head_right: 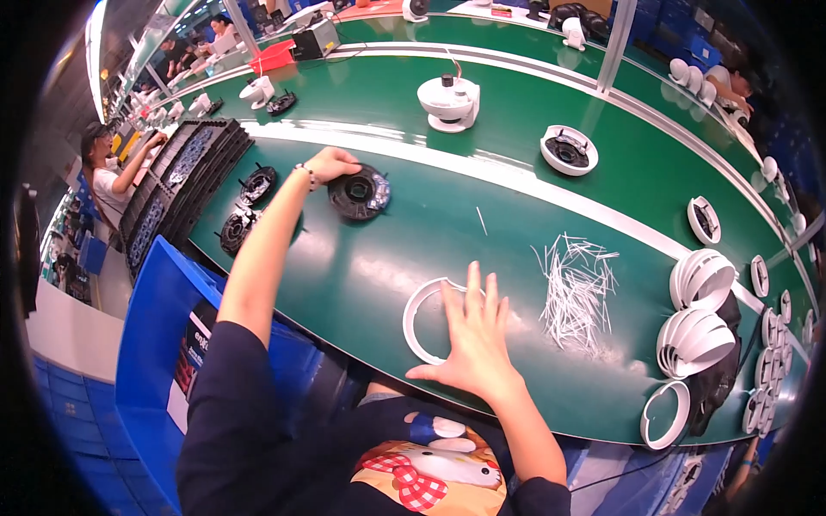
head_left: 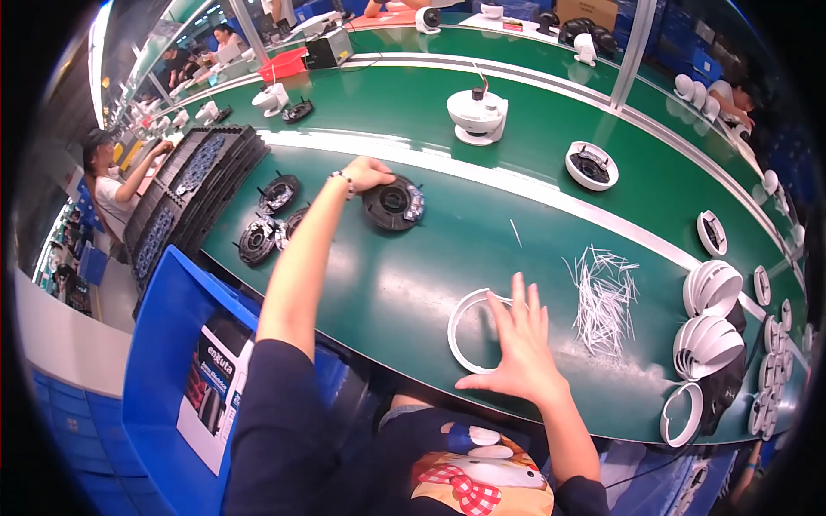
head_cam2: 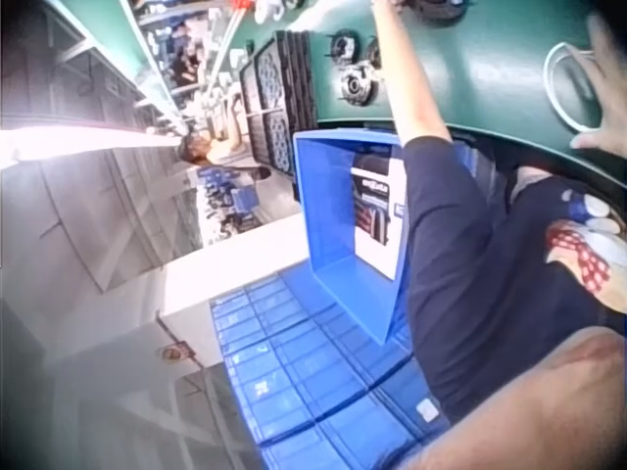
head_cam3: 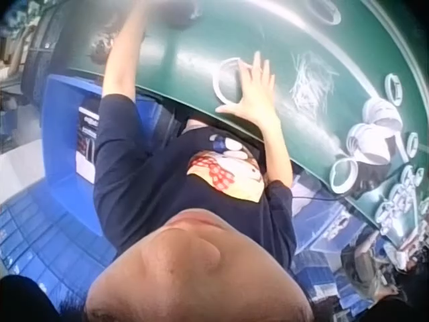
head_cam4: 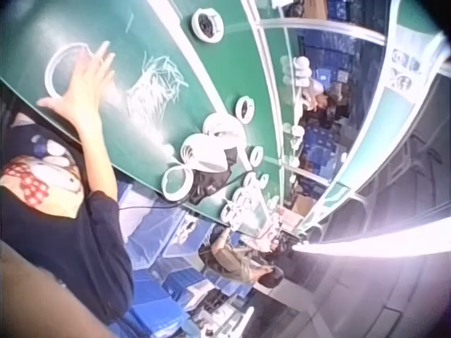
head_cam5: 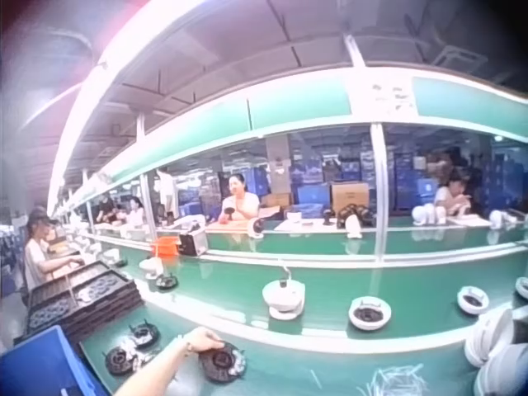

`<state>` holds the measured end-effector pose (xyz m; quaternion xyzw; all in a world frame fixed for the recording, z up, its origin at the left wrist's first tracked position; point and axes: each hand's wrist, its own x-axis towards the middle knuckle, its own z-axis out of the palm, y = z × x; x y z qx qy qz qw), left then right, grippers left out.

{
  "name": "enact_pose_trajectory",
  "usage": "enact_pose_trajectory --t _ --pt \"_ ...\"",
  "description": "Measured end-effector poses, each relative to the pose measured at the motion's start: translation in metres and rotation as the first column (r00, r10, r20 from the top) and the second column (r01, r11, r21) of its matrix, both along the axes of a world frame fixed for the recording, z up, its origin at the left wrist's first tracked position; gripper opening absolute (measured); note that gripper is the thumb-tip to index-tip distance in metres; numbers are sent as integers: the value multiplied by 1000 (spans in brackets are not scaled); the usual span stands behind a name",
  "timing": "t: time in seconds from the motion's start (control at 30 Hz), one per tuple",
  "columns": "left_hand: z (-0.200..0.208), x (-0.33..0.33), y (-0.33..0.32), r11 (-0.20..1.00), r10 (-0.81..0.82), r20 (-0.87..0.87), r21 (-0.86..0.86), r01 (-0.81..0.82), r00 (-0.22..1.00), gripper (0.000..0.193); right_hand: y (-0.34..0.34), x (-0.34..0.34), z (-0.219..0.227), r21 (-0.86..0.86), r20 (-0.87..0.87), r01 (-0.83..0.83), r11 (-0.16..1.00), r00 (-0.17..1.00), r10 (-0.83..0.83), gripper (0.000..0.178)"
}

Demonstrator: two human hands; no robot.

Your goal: Assembling internal electronic components into plastic housings on a factory assembly line.

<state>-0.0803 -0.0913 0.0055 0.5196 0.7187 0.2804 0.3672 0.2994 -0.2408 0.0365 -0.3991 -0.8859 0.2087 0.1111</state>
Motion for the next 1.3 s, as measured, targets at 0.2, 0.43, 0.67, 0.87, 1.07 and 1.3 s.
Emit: enact_pose_trajectory --t 0.2,0.43,0.67,0.87,1.07,1.3 --pt "20 94 -12 888 103 505 341 -308 857 27 8 -3 -16 10 30 2 1000 1000 -3 105" --pt "-2 157 -29 861 59 798 264 -435 600 24 32 16 -22 -28 -165 -16 999 986 12 110" --pt "-35 171 -29 776 105 775 327 -539 623 21 21 -15 2 14 270 292 956 920 -284 115" --pt "-29 180 -35 831 103 858 204 -518 503 20 39 -9 -12 27 166 -9 1000 986 4 112" --pt "-24 180 -39 854 61 894 183 -487 443 21 31 -34 -10 -45 113 60 997 992 -54 108" --pt "-18 179 -43 935 9 873 165 -313 488 20 69 -4 -9 214 -513 342 915 836 -193 113"
